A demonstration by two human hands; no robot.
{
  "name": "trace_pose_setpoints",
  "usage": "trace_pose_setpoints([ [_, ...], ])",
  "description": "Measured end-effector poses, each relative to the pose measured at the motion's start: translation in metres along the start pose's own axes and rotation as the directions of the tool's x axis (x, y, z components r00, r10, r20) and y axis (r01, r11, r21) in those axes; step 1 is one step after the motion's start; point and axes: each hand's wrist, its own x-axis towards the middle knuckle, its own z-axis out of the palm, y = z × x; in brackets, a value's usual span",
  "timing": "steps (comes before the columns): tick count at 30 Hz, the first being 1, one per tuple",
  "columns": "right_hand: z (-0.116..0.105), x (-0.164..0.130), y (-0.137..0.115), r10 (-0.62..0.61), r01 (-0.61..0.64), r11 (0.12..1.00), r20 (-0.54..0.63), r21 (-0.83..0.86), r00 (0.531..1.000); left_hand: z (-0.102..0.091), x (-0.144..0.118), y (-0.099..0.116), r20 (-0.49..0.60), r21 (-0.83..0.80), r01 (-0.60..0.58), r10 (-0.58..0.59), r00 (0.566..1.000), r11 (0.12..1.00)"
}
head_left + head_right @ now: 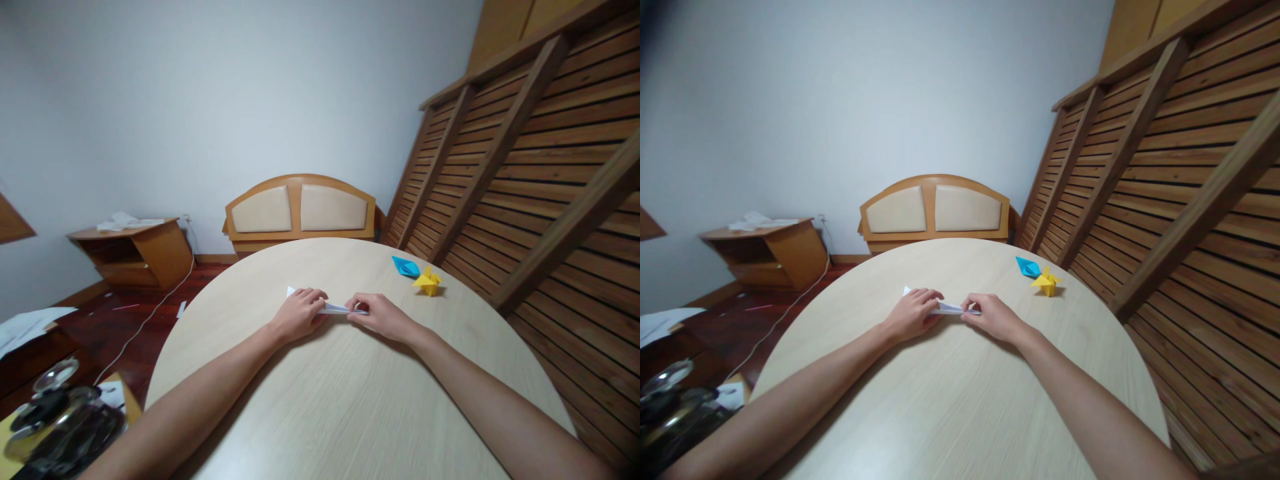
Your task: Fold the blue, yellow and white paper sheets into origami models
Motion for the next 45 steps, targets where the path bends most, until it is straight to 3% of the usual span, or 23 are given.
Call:
trace_pose_setpoints([
  [3,0.000,0.002,0.003,-0.045,0.047,0.997,-0.047,0.058,0.998,0.000,0.001,0.001,0.006,0.059,-0.018,0.018,1.000,0.998],
  [8,-0.002,0.002,0.003,-0.177,0.174,0.983,-0.042,-0.054,0.983,-0.006,0.002,0.006,0.045,0.037,-0.016,0.015,0.999,0.999],
  [15,-0.004,0.003,0.000,-0.452,0.442,0.873,0.000,-0.206,0.892,-0.016,0.004,0.017,-0.031,-0.047,0.041,-0.043,0.999,0.998],
  [20,-0.002,0.002,-0.007,-0.499,0.497,0.858,0.013,-0.133,0.866,-0.013,0.007,0.023,-0.048,-0.109,0.118,-0.124,0.991,0.987],
  [24,0.001,0.002,-0.011,-0.424,0.424,0.905,-0.071,-0.019,0.903,-0.013,0.010,0.023,-0.059,-0.122,0.134,-0.142,0.988,0.984],
  [28,0.007,0.004,-0.010,-0.233,0.264,0.953,-0.195,0.152,0.953,-0.012,0.011,0.021,-0.080,-0.096,0.202,-0.210,0.974,0.975],
  [34,0.014,0.012,-0.019,0.073,0.101,0.865,-0.322,0.491,0.944,-0.018,0.014,0.029,-0.139,-0.132,0.308,-0.326,0.935,0.942],
  [39,0.010,0.015,-0.029,0.167,0.058,0.790,-0.305,0.611,0.938,-0.032,0.017,0.043,-0.086,-0.320,0.392,-0.438,0.895,0.863],
  [45,0.010,0.013,-0.033,0.186,-0.017,0.817,-0.235,0.576,0.954,-0.033,0.020,0.052,0.042,-0.551,0.428,-0.489,0.871,0.716],
])
